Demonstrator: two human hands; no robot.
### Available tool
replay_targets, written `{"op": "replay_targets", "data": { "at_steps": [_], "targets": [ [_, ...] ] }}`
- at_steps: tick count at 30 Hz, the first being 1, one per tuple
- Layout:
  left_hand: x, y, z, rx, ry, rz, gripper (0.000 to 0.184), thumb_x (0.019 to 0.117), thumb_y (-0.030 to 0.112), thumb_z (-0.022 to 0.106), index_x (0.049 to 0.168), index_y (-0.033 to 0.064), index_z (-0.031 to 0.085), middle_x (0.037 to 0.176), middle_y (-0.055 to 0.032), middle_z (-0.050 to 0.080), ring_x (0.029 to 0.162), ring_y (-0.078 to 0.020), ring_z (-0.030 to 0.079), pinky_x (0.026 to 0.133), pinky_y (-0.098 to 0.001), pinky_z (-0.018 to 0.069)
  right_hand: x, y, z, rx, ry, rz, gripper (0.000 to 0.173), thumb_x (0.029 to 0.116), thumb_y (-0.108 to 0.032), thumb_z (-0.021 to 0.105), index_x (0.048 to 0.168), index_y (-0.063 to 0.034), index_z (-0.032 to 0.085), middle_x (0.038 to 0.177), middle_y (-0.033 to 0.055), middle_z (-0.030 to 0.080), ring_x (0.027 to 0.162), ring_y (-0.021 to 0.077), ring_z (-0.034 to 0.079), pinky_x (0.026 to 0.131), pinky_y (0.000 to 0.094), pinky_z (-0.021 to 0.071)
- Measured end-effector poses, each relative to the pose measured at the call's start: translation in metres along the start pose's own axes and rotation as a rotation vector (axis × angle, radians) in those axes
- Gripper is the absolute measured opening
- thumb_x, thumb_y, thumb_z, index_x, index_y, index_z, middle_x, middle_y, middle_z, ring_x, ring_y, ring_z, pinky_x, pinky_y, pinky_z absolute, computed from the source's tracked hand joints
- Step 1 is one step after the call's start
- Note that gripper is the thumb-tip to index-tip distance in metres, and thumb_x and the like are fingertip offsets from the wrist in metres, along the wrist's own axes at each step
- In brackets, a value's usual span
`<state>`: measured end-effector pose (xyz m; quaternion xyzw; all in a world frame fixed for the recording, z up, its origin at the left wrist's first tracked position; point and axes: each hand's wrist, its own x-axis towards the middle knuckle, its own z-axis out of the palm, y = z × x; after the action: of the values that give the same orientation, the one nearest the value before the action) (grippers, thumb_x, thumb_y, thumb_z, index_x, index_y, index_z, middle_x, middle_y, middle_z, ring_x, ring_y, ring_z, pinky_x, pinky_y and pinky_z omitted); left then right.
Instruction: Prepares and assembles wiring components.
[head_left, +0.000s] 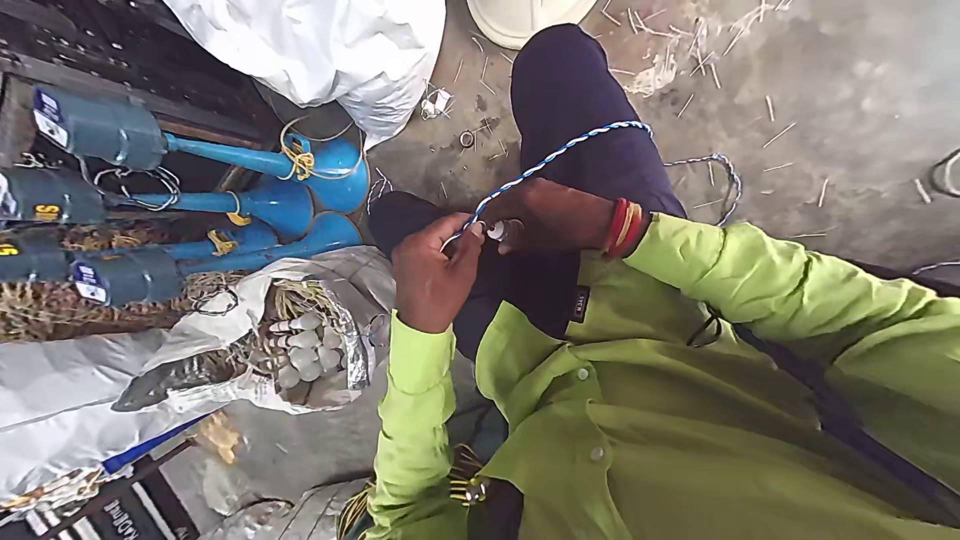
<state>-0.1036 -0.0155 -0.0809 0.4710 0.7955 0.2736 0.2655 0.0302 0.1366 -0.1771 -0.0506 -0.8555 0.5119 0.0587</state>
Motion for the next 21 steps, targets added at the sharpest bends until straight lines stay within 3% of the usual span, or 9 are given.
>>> {"op": "replay_targets", "data": {
  "at_steps": [3,8,14,19,21],
  "targets": [
    [-0.006,-0.003,-0.004,-0.246,0.039,-0.016,0.019,0.1010,0.011,0.063,0.112,-0.0005,0.072,0.090,-0.0040,0.077,0.077,-0.0101,0.075,0.072,-0.0273,0.0644,0.003,0.000,0.004,-0.033,-0.006,0.025,0.026,0.0938,-0.013,0.072,0.119,-0.0083,0.075,0.119,0.0120,0.073,0.102,0.0282,0.072,0.092,0.0492,0.0559],
    [-0.021,0.000,-0.004,-0.466,0.048,-0.063,0.020,0.1022,0.011,0.061,0.118,0.0033,0.072,0.091,-0.0005,0.077,0.076,-0.0108,0.074,0.071,-0.0272,0.0635,0.001,-0.007,0.002,-0.007,0.049,0.050,0.022,0.0916,-0.011,0.074,0.114,-0.0102,0.078,0.104,0.0119,0.076,0.092,0.0299,0.072,0.087,0.0544,0.0548],
    [-0.022,0.005,-0.005,-0.521,0.081,-0.055,0.020,0.1028,0.011,0.060,0.116,0.0037,0.073,0.090,-0.0001,0.077,0.076,-0.0106,0.074,0.071,-0.0265,0.0629,0.001,-0.004,0.003,0.013,0.109,-0.006,0.021,0.0875,-0.009,0.077,0.108,-0.0111,0.079,0.103,0.0072,0.077,0.092,0.0237,0.073,0.087,0.0494,0.0569],
    [-0.018,0.002,-0.005,-0.484,0.079,-0.032,0.019,0.1022,0.011,0.061,0.114,0.0031,0.073,0.091,-0.0006,0.077,0.078,-0.0119,0.074,0.074,-0.0295,0.0636,0.001,-0.006,0.005,0.044,0.060,0.015,0.022,0.0883,-0.010,0.076,0.111,-0.0078,0.077,0.105,0.0111,0.076,0.093,0.0278,0.072,0.086,0.0518,0.0564],
    [-0.012,0.000,-0.007,-0.490,0.102,0.014,0.017,0.0999,0.008,0.062,0.111,0.0004,0.073,0.091,-0.0026,0.076,0.080,-0.0149,0.074,0.077,-0.0347,0.0644,-0.002,-0.005,0.006,0.095,0.082,-0.067,0.027,0.0904,-0.019,0.077,0.115,-0.0073,0.075,0.110,0.0085,0.075,0.098,0.0206,0.072,0.091,0.0429,0.0575]
  ]
}}
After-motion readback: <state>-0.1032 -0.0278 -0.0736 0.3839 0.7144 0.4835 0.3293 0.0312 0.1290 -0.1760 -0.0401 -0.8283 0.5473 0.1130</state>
